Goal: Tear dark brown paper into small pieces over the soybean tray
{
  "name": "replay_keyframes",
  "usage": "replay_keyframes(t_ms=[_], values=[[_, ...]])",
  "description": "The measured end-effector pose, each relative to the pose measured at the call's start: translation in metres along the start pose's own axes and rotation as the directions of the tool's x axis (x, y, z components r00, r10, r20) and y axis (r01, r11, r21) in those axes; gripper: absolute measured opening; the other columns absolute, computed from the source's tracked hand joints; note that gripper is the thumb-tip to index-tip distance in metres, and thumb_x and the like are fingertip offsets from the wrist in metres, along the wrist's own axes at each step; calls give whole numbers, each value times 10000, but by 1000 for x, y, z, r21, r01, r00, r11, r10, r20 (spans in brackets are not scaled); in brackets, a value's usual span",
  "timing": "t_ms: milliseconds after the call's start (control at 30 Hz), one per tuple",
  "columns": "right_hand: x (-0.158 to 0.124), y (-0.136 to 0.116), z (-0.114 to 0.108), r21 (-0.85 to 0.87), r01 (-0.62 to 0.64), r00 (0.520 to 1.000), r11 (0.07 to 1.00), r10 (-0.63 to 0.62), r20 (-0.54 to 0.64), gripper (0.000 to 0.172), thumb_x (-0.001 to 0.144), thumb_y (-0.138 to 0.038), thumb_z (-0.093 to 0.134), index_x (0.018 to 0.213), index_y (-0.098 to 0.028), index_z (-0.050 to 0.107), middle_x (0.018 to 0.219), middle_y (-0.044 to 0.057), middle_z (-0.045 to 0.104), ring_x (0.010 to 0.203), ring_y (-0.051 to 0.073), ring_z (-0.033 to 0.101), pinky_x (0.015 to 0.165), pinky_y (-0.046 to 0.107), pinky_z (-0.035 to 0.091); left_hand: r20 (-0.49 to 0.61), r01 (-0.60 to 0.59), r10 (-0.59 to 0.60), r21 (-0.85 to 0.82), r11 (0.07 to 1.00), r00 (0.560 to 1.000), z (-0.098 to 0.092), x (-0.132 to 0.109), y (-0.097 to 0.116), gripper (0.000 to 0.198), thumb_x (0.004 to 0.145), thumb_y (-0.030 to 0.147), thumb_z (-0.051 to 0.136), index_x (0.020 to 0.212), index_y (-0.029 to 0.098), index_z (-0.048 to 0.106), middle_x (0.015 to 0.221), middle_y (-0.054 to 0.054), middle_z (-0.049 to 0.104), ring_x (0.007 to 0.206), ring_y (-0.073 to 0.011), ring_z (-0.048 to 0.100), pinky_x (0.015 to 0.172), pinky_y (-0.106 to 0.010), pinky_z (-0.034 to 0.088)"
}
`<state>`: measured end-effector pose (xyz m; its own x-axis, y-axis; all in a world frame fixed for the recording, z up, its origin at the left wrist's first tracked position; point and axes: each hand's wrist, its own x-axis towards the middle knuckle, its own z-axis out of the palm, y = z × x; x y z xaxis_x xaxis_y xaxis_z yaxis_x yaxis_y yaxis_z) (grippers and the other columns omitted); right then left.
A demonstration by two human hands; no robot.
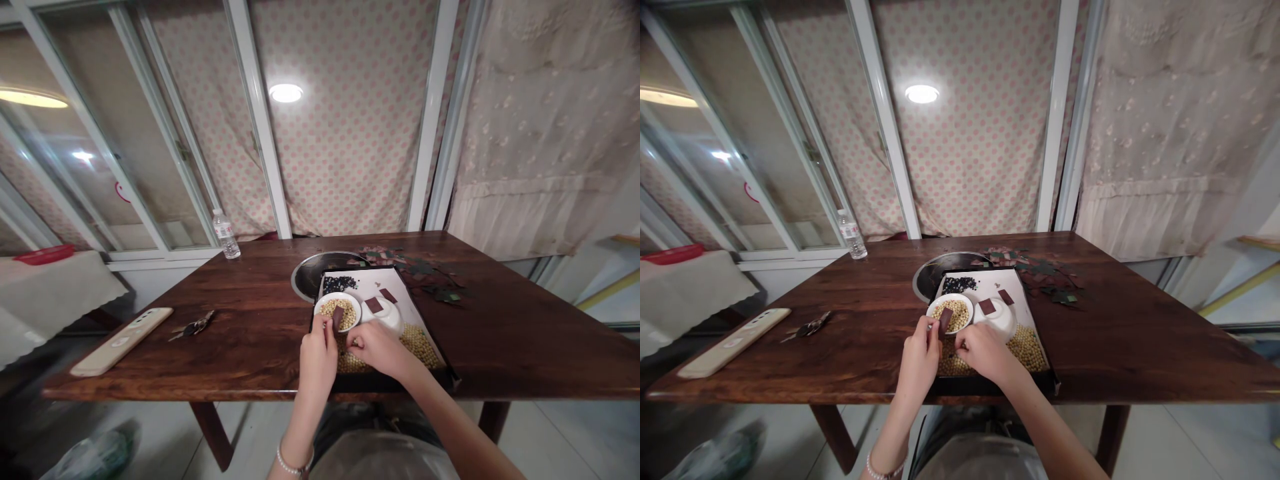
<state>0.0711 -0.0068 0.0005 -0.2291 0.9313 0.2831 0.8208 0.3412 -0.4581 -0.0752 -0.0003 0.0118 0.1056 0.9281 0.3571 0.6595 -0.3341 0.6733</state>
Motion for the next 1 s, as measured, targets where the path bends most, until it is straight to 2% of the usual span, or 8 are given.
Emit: replay_keyframes(t_ms=[300, 600, 733, 867, 1000], values=[[1, -1, 2, -12, 5, 1000, 1000, -5, -10, 169, 665, -92, 568, 656, -199, 699, 565, -7, 635, 524, 113, 531, 509, 212, 290, -15, -23, 23, 6, 1000, 1000, 1, 1, -1, 227, 913, 257, 318, 920, 167, 526, 608, -30, 595, 488, -170, 542, 504, -228, 323], [-1, -5, -1, 143, 69, 967, 987, -31, -252, 151, 797, -194, 531, 761, -205, 678, 512, -37, 542, 478, 94, 443, 501, 202, 312, -19, -8, 8, 5, 1000, 1000, 1, 2, -2, 190, 905, 233, 344, 871, 185, 524, 643, -28, 616, 515, -164, 567, 514, -220, 329], [-1, -4, 0, 134, 86, 958, 987, -44, -285, 154, 804, -204, 529, 773, -215, 679, 525, -39, 537, 479, 93, 437, 503, 204, 315, 74, -37, 38, -17, 999, 997, 0, 3, -1, 204, 908, 234, 329, 851, 194, 521, 631, -18, 606, 507, -155, 555, 514, -218, 322], [0, -3, -1, 84, 33, 950, 996, -5, -313, 142, 794, -209, 546, 762, -213, 684, 524, -29, 552, 489, 100, 457, 522, 214, 312, 187, -59, 67, -48, 997, 980, 0, 4, -1, 209, 906, 233, 318, 832, 198, 510, 581, -1, 580, 489, -155, 544, 511, -222, 325], [1, -2, -1, 124, 0, 932, 992, 45, -359, 181, 826, -250, 516, 803, -204, 690, 523, -18, 559, 480, 102, 461, 532, 208, 331, 225, -66, 88, -105, 992, 970, 0, 4, -4, 222, 907, 260, 310, 822, 201, 506, 529, 20, 551, 458, -150, 528, 514, -226, 340]])
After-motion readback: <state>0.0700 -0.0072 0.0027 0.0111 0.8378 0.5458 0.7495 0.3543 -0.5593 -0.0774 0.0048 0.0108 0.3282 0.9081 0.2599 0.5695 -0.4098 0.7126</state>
